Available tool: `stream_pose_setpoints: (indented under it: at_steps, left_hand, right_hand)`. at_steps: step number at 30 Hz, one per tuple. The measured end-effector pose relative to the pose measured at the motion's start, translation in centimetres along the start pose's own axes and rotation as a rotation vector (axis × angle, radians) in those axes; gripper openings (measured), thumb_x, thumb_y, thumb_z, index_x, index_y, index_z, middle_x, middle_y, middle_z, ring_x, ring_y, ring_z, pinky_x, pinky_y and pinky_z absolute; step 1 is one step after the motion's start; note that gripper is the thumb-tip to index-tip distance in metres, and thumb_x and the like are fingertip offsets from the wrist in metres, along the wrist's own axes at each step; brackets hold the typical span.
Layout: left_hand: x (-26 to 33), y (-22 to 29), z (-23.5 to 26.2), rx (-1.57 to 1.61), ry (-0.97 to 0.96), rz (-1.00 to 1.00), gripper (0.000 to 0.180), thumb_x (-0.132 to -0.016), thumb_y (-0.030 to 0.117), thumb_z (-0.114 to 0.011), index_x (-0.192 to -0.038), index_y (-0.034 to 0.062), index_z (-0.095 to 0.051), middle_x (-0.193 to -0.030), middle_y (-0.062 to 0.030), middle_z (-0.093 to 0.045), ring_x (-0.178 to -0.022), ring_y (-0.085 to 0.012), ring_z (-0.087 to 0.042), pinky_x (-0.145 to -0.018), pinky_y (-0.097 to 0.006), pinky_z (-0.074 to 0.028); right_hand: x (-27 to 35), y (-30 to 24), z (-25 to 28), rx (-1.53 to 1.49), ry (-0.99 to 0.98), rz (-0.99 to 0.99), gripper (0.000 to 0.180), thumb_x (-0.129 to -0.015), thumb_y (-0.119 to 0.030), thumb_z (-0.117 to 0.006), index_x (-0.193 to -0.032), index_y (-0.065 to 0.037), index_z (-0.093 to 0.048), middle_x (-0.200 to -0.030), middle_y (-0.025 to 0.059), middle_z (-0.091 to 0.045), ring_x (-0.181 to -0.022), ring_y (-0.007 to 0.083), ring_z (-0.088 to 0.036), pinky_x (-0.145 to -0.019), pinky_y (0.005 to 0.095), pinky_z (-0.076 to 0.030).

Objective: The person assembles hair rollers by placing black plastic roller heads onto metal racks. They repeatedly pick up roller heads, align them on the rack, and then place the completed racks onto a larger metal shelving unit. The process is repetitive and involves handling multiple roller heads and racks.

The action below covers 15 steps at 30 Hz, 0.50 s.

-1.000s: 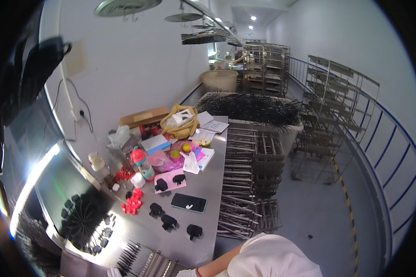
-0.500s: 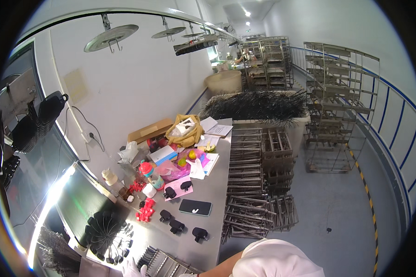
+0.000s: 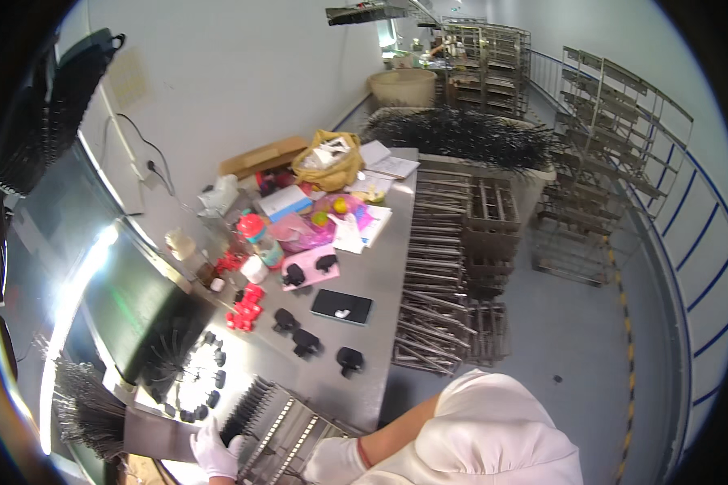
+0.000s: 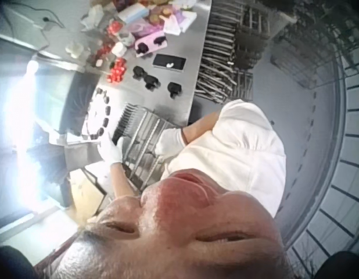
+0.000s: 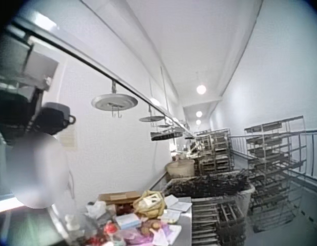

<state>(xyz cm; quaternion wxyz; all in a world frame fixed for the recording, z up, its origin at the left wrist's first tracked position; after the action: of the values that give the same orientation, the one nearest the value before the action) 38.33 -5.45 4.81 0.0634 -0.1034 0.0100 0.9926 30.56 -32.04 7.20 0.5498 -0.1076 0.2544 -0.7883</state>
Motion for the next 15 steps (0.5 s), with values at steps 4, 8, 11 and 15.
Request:
stream_pose_setpoints:
  at_steps: [4,8,11,15]
  left_hand:
    - [-3.6,-1.2,0.7,-0.051,-0.164,0.058,0.084,-0.078,0.066,-0.073,-0.138,0.0084,-0.060,-0.119,-0.0186,-0.069,-0.114,-0.0329,-0.061,-0.109,-0.050,-0.038]
    - [-1.8,-1.0,5.8,0.094,-0.196,0.178,0.079,-0.087,0.039,-0.078,-0.152,0.0069,-0.047,-0.137,-0.0222,-0.063,-0.127,-0.0394,-0.057,-0.105,-0.052,-0.044]
    - [0.1,-2.1,5.8,0.270,-0.036,0.172,0.065,-0.082,0.053,-0.074,-0.130,0.0099,-0.067,-0.112,-0.0161,-0.073,-0.111,-0.0327,-0.066,-0.103,-0.049,-0.046]
    - [0.0,-4.0,3.6,0.103,0.345,0.113,0.064,-0.086,0.045,-0.072,-0.136,0.0064,-0.061,-0.114,-0.0229,-0.068,-0.110,-0.0406,-0.062,-0.102,-0.048,-0.046]
  right_hand:
    - [-0.5,0.1,1.5,0.111,0.035,0.025,0.034,-0.092,-0.041,-0.059,-0.081,-0.012,-0.073,-0.072,0.0108,-0.071,-0.064,0.0359,-0.070,-0.060,0.0502,-0.057]
    - [-0.8,-0.1,1.4,0.123,0.023,-0.010,0.022,-0.090,-0.031,-0.063,-0.089,-0.010,-0.068,-0.075,0.0122,-0.067,-0.067,0.0331,-0.070,-0.062,0.0455,-0.056]
    - [0.3,-0.3,1.9,0.067,0.107,0.196,0.016,-0.095,-0.026,-0.060,-0.094,-0.012,-0.068,-0.072,0.0107,-0.065,-0.065,0.0308,-0.069,-0.057,0.0428,-0.055]
    - [0.4,-1.7,3.0,0.248,0.023,-0.024,0.021,-0.090,-0.035,-0.069,-0.088,-0.014,-0.067,-0.067,0.0044,-0.063,-0.062,0.0239,-0.069,-0.048,0.0391,-0.051]
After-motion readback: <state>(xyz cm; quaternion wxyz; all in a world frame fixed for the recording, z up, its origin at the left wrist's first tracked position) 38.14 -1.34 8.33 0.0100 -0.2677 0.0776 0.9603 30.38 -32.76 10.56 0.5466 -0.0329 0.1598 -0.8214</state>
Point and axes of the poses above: each hand's wrist, its own x-axis away from the middle knuckle, its own z-axis out of the back of the hand, y = z × x, the point moved 6 cm from there along -x, towards the middle knuckle
